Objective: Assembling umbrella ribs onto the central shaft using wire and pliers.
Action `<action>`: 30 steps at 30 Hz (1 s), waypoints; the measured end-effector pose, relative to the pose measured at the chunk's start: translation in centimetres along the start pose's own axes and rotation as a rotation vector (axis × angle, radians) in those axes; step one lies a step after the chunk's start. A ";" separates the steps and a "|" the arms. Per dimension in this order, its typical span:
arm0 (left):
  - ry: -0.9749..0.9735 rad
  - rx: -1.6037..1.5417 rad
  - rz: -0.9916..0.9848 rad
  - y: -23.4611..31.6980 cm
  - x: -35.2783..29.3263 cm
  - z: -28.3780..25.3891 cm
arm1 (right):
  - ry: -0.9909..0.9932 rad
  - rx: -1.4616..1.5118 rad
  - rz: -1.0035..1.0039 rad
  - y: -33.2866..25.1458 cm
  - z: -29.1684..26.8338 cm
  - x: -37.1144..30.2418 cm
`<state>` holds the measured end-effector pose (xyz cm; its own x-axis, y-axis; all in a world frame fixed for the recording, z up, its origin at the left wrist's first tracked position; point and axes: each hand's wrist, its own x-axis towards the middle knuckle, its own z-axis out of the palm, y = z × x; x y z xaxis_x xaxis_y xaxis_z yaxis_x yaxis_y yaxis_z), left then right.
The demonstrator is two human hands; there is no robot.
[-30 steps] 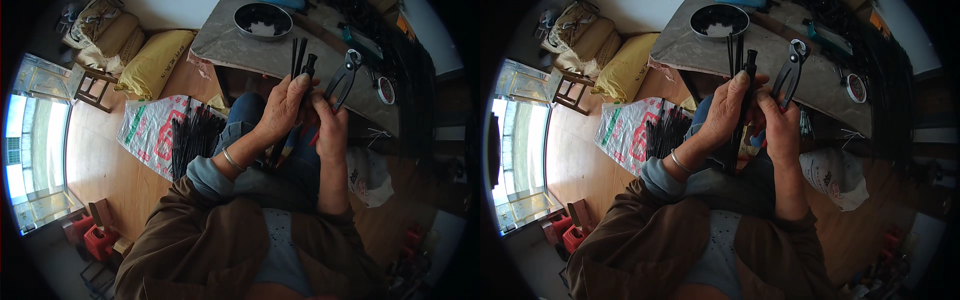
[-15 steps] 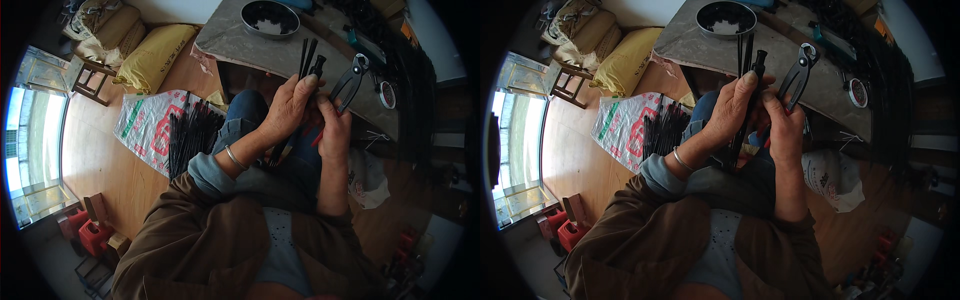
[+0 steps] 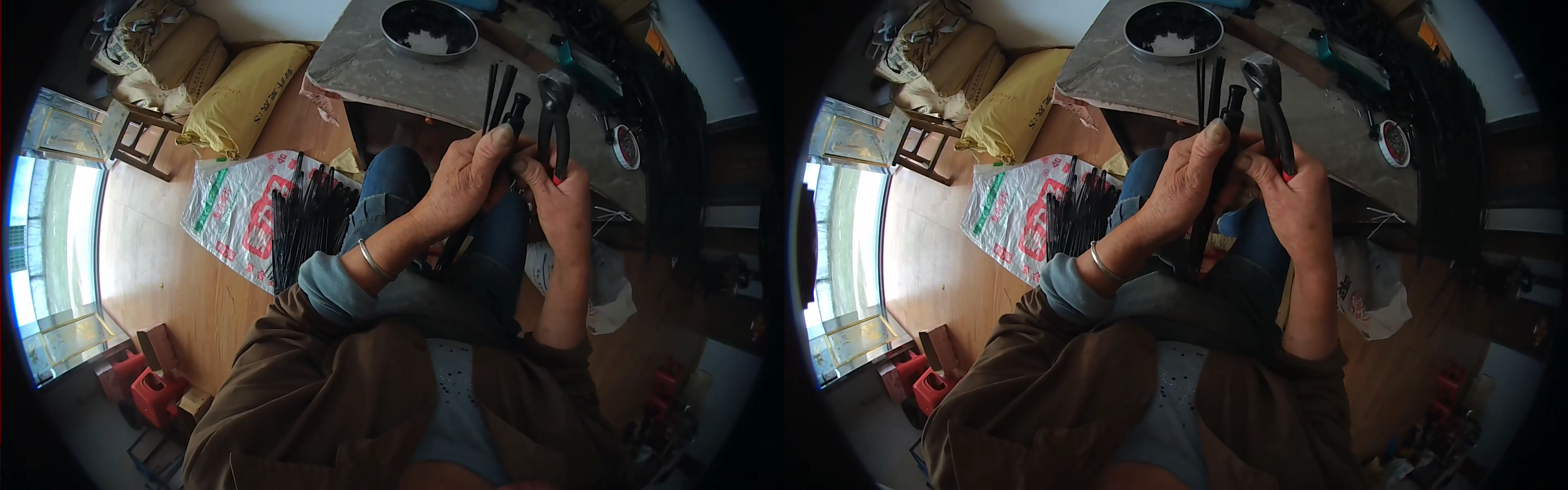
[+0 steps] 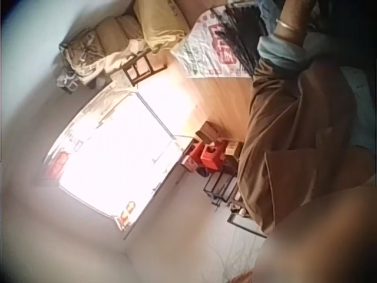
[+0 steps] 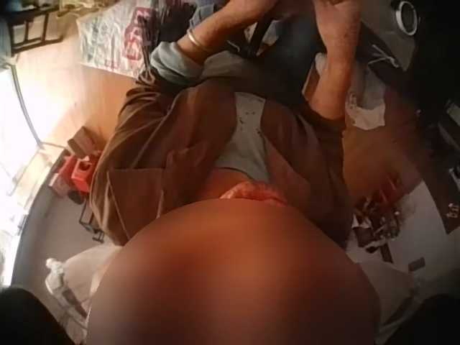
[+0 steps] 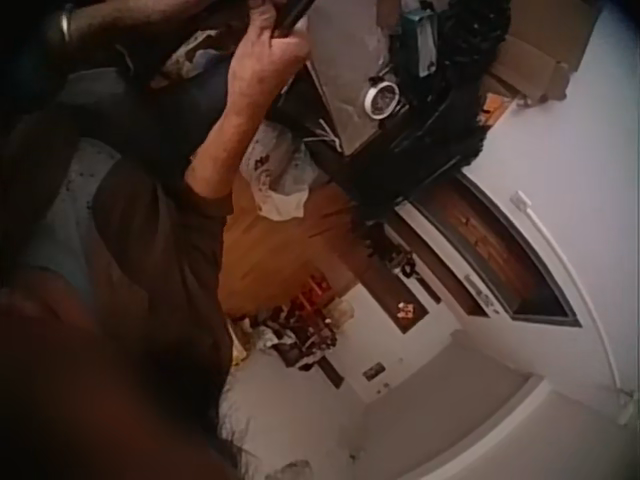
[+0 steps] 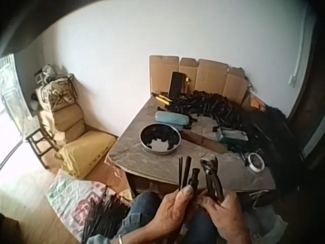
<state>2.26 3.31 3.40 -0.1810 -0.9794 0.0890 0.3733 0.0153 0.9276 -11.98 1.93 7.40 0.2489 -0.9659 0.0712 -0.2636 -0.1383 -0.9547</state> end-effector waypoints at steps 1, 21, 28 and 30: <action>0.005 -0.007 -0.014 -0.1 0.3 0.0 | -0.001 -0.044 -0.012 0.2 -0.1 0.1; -0.056 -0.055 -0.172 -0.1 0.5 0.7 | -0.557 0.313 0.666 -2.4 -5.9 -6.9; -0.010 -0.091 -0.167 0.1 0.5 1.4 | -0.574 0.413 0.742 -4.2 -6.2 -6.4; 0.000 -0.076 -0.166 0.2 0.2 1.4 | -0.611 0.431 0.762 -4.9 -6.3 -6.2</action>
<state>1.01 3.44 4.14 -0.2459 -0.9672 -0.0629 0.4063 -0.1618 0.8993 -18.13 7.17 13.45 0.6141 -0.4750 -0.6303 -0.2247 0.6604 -0.7165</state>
